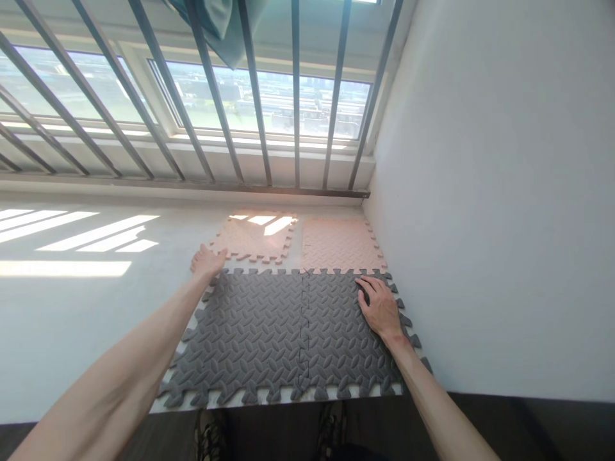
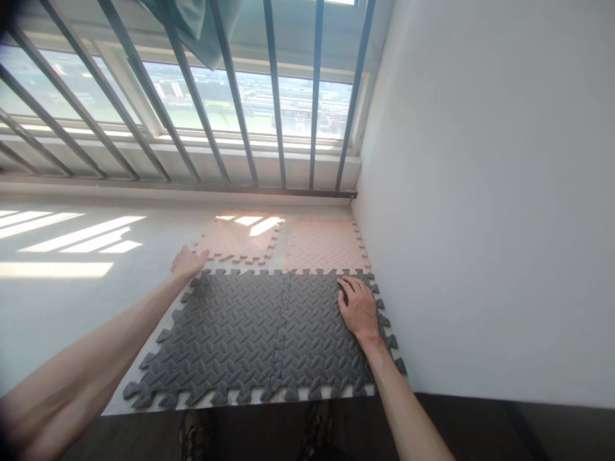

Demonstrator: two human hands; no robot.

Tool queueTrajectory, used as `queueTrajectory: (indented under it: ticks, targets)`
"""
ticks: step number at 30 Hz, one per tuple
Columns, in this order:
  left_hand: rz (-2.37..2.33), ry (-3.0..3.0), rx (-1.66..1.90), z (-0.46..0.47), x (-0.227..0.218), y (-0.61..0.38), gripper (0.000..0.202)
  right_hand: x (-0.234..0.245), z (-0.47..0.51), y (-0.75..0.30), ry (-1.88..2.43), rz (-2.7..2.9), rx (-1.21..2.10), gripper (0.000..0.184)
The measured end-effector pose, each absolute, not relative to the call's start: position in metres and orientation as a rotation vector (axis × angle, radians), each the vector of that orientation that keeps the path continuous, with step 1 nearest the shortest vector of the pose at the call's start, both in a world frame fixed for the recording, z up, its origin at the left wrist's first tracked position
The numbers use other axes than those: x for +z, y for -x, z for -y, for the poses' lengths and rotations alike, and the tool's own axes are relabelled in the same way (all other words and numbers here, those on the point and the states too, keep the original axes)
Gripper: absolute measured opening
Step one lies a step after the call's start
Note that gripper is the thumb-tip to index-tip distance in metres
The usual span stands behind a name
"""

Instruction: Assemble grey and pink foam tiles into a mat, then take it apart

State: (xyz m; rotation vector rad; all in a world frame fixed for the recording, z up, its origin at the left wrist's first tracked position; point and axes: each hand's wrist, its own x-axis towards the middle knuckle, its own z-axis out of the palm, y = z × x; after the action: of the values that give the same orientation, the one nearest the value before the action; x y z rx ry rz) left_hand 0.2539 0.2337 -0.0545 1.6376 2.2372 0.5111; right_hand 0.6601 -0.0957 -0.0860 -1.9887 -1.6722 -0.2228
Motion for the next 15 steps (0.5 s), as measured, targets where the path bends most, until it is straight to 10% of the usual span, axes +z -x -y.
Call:
queueTrajectory:
  ticks: [15]
  targets:
    - [-2.068, -1.348, 0.871, -0.247, -0.066, -0.248, 0.139, -0.088, 0.095, -0.662, 1.993, 1.704, -0.259, 0.039]
